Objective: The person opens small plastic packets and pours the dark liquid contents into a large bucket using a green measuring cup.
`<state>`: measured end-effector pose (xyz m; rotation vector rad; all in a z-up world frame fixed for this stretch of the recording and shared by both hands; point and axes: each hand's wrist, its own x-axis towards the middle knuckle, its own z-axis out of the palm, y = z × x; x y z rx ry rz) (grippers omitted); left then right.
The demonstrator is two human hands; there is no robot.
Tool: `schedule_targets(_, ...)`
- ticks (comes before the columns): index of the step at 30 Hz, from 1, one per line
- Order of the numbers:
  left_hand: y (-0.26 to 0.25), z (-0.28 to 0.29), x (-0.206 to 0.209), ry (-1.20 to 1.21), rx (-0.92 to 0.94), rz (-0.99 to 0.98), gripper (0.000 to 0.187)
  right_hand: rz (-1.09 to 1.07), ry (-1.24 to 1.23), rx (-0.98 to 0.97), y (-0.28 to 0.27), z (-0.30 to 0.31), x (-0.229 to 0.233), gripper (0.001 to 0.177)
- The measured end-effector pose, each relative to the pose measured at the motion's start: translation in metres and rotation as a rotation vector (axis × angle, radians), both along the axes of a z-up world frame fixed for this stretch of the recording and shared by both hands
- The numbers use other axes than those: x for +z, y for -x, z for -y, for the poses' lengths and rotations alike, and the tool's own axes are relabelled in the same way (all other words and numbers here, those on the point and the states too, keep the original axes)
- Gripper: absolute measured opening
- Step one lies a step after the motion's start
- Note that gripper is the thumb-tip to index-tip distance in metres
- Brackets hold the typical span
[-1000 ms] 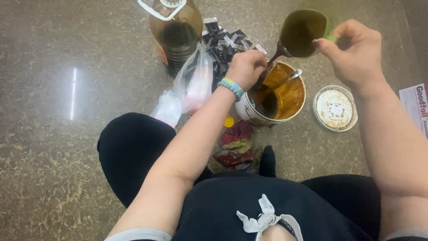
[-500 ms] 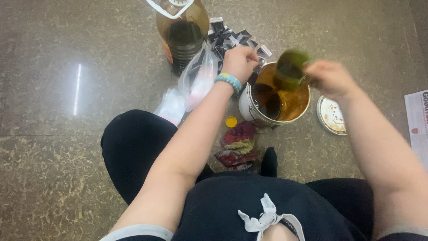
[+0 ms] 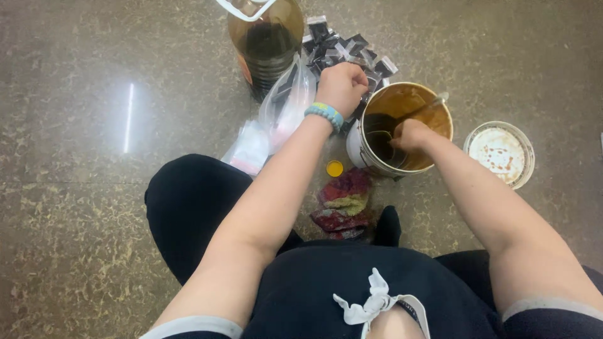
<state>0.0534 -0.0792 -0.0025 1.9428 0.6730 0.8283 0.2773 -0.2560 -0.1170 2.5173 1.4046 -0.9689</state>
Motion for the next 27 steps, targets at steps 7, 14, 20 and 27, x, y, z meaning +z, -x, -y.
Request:
schedule_targets(7,-0.01,0.001,-0.007,-0.083,-0.001,0.03,0.007,0.338,-0.405,0.038,0.038,-0.026,0.123,0.022)
schedule_targets(14,-0.012,0.004,0.003,-0.103,0.033,0.029,0.008,0.122,-0.79,0.212,0.112,-0.036,0.201,0.035)
schedule_targets(20,-0.012,-0.016,-0.005,0.41,-0.166,0.225,0.028,0.087,-0.999,0.338,0.075,-0.037,0.186,0.016)
schedule_targets(27,0.0,-0.022,0.02,0.569,-0.319,0.279,0.012,-0.121,-0.938,0.168,0.076,-0.031,0.223,0.014)
